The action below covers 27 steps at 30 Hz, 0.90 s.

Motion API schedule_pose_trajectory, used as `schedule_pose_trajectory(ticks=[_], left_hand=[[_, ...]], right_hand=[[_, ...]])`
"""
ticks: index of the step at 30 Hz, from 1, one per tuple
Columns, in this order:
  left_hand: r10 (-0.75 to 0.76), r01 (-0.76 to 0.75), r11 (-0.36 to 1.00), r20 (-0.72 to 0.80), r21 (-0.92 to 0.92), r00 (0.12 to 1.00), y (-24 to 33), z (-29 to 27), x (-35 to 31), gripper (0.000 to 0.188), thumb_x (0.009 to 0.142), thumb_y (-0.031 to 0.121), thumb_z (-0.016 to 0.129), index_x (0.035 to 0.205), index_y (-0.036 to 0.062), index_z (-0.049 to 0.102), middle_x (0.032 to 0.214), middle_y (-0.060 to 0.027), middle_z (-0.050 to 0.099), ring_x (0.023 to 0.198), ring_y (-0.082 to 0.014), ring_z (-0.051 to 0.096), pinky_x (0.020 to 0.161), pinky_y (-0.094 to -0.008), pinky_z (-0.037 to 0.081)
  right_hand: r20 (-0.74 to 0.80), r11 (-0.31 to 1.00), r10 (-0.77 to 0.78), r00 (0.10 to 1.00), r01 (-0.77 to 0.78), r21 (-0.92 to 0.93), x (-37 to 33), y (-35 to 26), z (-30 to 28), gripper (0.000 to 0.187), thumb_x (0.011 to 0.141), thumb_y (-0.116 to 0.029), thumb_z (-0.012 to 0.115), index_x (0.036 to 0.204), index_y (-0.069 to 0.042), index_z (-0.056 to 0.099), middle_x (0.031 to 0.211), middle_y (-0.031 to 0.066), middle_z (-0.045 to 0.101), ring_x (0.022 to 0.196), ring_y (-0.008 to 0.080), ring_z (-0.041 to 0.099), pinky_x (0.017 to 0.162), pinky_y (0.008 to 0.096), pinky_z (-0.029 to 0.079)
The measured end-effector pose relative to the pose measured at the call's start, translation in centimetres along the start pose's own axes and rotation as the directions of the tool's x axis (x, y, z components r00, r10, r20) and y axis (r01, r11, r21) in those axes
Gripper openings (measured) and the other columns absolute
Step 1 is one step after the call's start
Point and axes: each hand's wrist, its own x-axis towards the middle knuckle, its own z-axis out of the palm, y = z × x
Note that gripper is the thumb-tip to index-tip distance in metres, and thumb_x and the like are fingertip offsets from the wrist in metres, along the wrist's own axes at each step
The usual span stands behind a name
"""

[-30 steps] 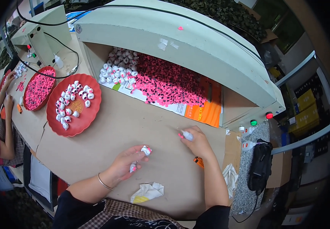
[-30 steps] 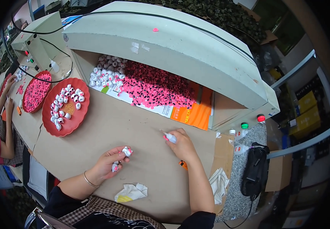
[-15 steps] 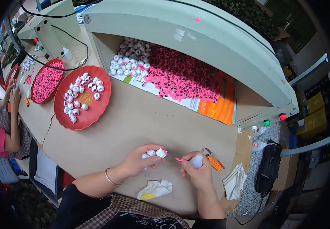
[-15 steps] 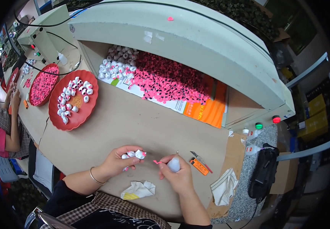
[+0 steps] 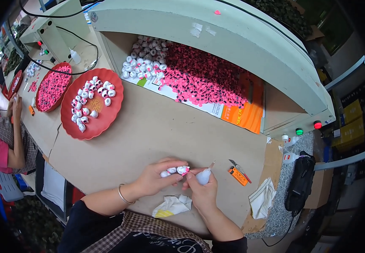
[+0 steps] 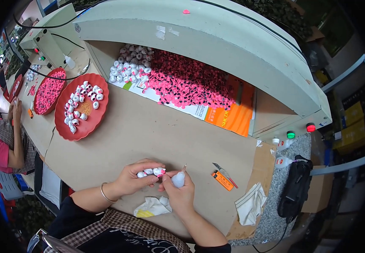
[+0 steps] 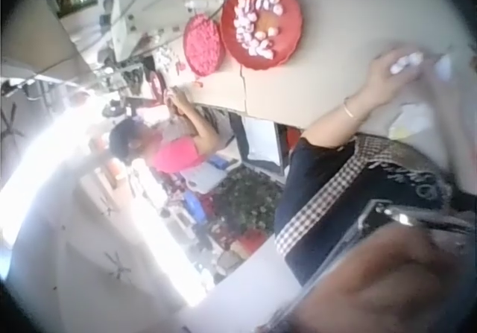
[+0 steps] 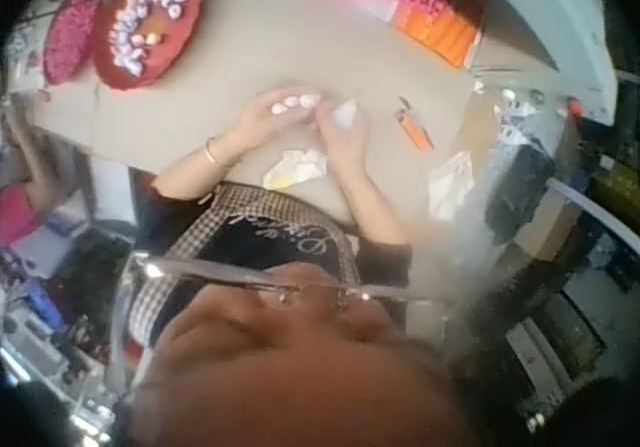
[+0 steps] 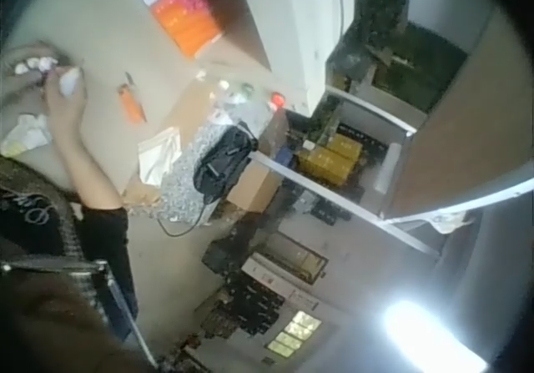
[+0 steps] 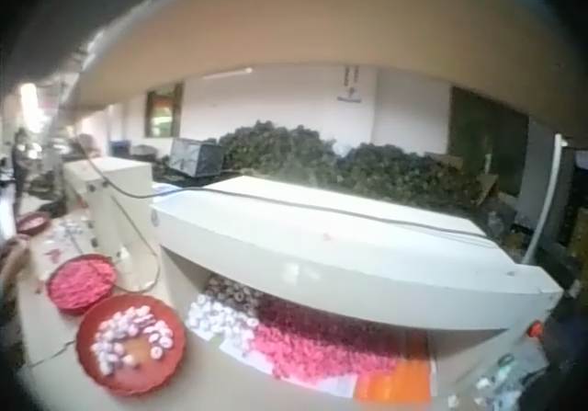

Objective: The person assembles toy characters by applying glue from a bottle to small figurine parts and joining them together by hand at a workstation.

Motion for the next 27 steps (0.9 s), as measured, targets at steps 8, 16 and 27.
schedule_pose_trajectory(ticks=[8, 16, 27], left_hand=[[0.196, -0.189, 0.971, -0.040, 0.145, 0.980, -1.3, -0.1, 0.1, 0.033, 0.080, 0.005, 0.054, 0.113, 0.0041, 0.050, 0.104, -0.0079, 0.049, 0.089, -0.0117, 0.052, 0.067, -0.0215, 0.047], [-0.146, 0.143, 0.986, -0.031, -0.088, 0.989, 0.0, -0.1, 0.0, 0.033, 0.081, 0.007, 0.054, 0.113, 0.0079, 0.051, 0.090, -0.0015, 0.056, 0.070, -0.0042, 0.050, 0.054, -0.0178, 0.044], [-0.139, 0.143, 0.986, 0.049, -0.090, 0.989, 0.7, -0.5, 0.2, 0.035, 0.081, 0.008, 0.054, 0.116, 0.0088, 0.049, 0.092, -0.0004, 0.057, 0.066, -0.0029, 0.049, 0.051, -0.0168, 0.042]], right_hand=[[0.015, 0.997, -0.070, 0.997, 0.070, -0.032, -0.3, 0.4, 0.6, 0.007, 0.079, 0.001, 0.053, 0.083, 0.000, 0.047, 0.075, 0.0090, 0.055, 0.057, 0.0130, 0.054, 0.048, 0.0257, 0.047], [0.054, 0.996, -0.060, 0.997, 0.063, -0.065, -0.1, -0.2, 0.4, 0.012, 0.079, -0.001, 0.055, 0.089, 0.001, 0.049, 0.077, 0.0076, 0.055, 0.060, 0.0112, 0.055, 0.050, 0.0234, 0.048], [0.158, 0.992, -0.098, 0.983, 0.109, -0.063, 0.1, 0.4, -0.7, 0.016, 0.079, 0.000, 0.054, 0.095, 0.001, 0.050, 0.081, 0.0077, 0.055, 0.063, 0.0095, 0.054, 0.050, 0.0220, 0.048]])
